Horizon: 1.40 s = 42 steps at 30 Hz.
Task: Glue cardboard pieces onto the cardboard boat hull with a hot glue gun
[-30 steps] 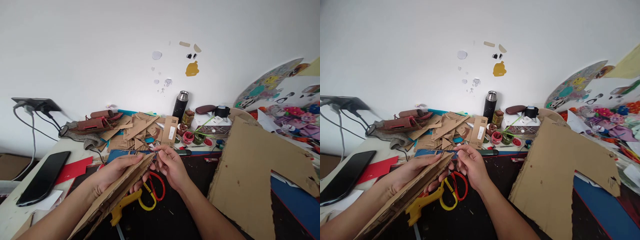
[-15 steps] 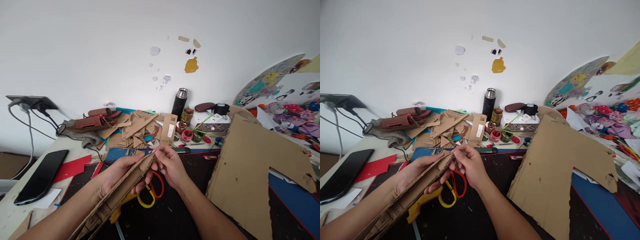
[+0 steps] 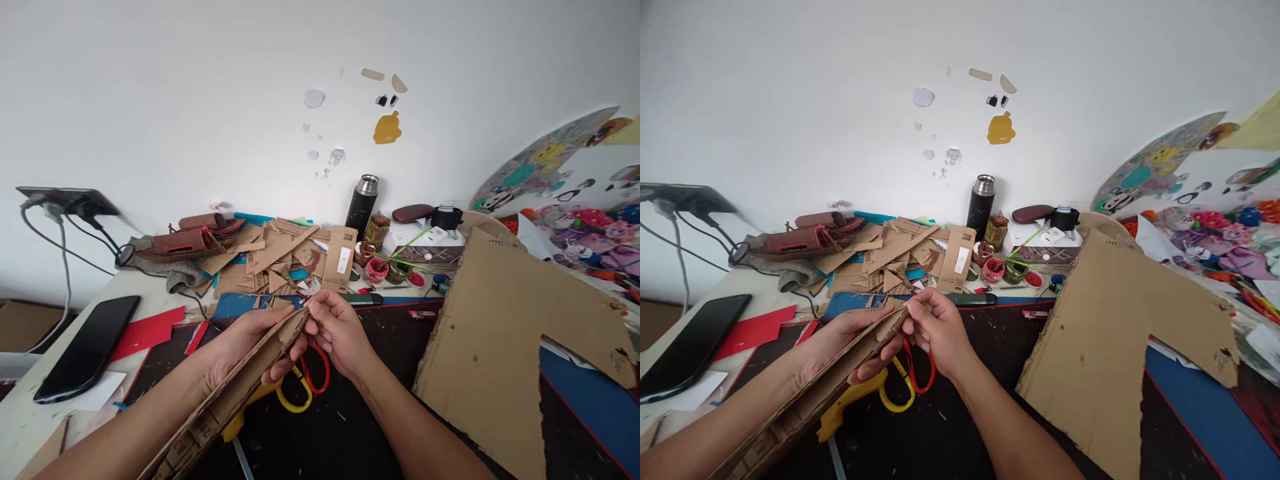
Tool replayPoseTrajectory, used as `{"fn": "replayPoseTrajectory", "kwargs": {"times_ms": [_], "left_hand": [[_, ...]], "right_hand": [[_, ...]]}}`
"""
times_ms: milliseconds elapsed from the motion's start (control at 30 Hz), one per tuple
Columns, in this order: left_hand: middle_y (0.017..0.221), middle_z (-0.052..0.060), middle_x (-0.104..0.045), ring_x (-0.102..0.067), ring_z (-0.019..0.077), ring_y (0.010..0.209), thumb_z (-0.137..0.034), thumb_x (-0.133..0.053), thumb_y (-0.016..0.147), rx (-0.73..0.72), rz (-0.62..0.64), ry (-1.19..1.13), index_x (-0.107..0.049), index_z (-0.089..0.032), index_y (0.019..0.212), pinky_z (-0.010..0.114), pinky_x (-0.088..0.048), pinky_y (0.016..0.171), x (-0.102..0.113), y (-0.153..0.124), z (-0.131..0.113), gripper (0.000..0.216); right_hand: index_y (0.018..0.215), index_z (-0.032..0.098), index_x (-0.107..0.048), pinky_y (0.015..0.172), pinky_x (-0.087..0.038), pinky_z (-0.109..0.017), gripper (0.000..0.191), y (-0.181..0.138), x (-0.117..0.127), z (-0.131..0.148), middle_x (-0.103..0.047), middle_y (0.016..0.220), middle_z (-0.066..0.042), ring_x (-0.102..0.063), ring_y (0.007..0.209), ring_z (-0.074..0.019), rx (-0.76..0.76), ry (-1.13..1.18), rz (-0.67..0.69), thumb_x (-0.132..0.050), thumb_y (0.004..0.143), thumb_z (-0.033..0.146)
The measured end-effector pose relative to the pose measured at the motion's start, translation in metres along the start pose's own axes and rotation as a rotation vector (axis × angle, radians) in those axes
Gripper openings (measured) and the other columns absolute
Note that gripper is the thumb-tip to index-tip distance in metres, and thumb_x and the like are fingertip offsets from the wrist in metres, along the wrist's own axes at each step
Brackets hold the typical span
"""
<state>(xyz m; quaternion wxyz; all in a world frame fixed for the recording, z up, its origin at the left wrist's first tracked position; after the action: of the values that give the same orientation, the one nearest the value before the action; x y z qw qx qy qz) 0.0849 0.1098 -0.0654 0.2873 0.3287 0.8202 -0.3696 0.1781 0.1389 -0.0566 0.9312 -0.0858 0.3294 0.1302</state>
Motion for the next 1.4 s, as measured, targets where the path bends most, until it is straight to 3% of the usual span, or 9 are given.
{"fn": "replayPoseTrajectory", "kwargs": {"times_ms": [367,600,767,1000,1167,1400], "left_hand": [[0.072,0.006,-0.070,-0.060,0.0116,0.042,-0.049,-0.070,0.100,-0.026,-0.026,-0.045,-0.076,-0.010,0.096,0.018,-0.047,0.035,-0.007,0.003,0.000,0.040],[0.072,0.006,-0.071,-0.061,0.0127,0.042,-0.068,-0.076,0.090,-0.110,-0.080,0.107,-0.074,-0.016,0.096,0.019,-0.047,0.037,0.005,0.003,0.000,0.053],[0.075,0.004,-0.073,-0.064,0.0126,0.048,-0.039,-0.089,0.084,-0.196,-0.050,0.175,-0.073,-0.018,0.097,0.019,-0.048,0.042,-0.008,0.000,-0.010,0.030],[0.081,0.005,-0.074,-0.068,0.0171,0.064,-0.036,-0.085,0.087,-0.431,-0.321,0.204,-0.076,-0.019,0.105,0.024,-0.055,0.058,0.006,-0.013,-0.038,0.026],[0.092,0.007,-0.079,-0.073,0.0232,0.083,-0.039,-0.089,0.079,-0.605,-0.524,0.111,-0.081,-0.019,0.100,0.029,-0.060,0.072,0.022,-0.026,-0.055,0.031],[0.114,0.009,-0.081,-0.073,0.0310,0.106,-0.045,-0.087,0.076,-0.629,-0.600,0.145,-0.083,-0.021,0.101,0.033,-0.058,0.083,0.025,-0.028,-0.056,0.035]], "right_hand": [[0.087,0.021,-0.063,0.033,-0.023,-0.011,0.038,0.001,0.002,-0.002,-0.060,0.057,0.009,-0.025,0.039,-0.0029,-0.005,0.025,-0.011,-0.091,0.086,0.046],[0.085,0.019,-0.065,0.034,-0.023,-0.012,0.038,0.002,0.005,-0.006,-0.057,0.057,0.009,-0.025,0.041,-0.0029,-0.014,0.011,-0.045,-0.093,0.083,0.046],[0.088,0.018,-0.069,0.036,-0.023,-0.014,0.039,0.003,0.007,-0.009,-0.053,0.057,0.009,-0.027,0.041,-0.0031,-0.027,0.007,-0.058,-0.093,0.081,0.048],[0.099,0.018,-0.073,0.044,-0.034,-0.019,0.042,0.005,0.013,-0.006,-0.048,0.051,0.012,-0.032,0.038,-0.0045,0.022,-0.051,-0.095,-0.084,0.089,0.057],[0.099,0.019,-0.070,0.044,-0.027,-0.022,0.042,0.002,0.009,-0.010,-0.048,0.053,0.011,-0.032,0.039,-0.0058,0.034,-0.147,-0.065,-0.078,0.095,0.060],[0.110,0.019,-0.069,0.042,-0.025,-0.023,0.059,-0.006,-0.008,-0.018,-0.049,0.056,0.009,-0.035,0.044,-0.0097,-0.025,-0.366,0.080,-0.072,0.092,0.076]]}}
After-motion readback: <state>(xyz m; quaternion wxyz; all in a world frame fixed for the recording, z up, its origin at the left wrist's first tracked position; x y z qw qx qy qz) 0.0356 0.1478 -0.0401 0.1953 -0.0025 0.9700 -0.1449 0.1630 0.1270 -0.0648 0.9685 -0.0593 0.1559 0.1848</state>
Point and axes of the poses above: each hand's wrist, its own y-axis towards the middle knuckle, its own x-axis out of the back of the hand, z = x × y, the point moved 9 cm from there along y, towards the middle knuckle
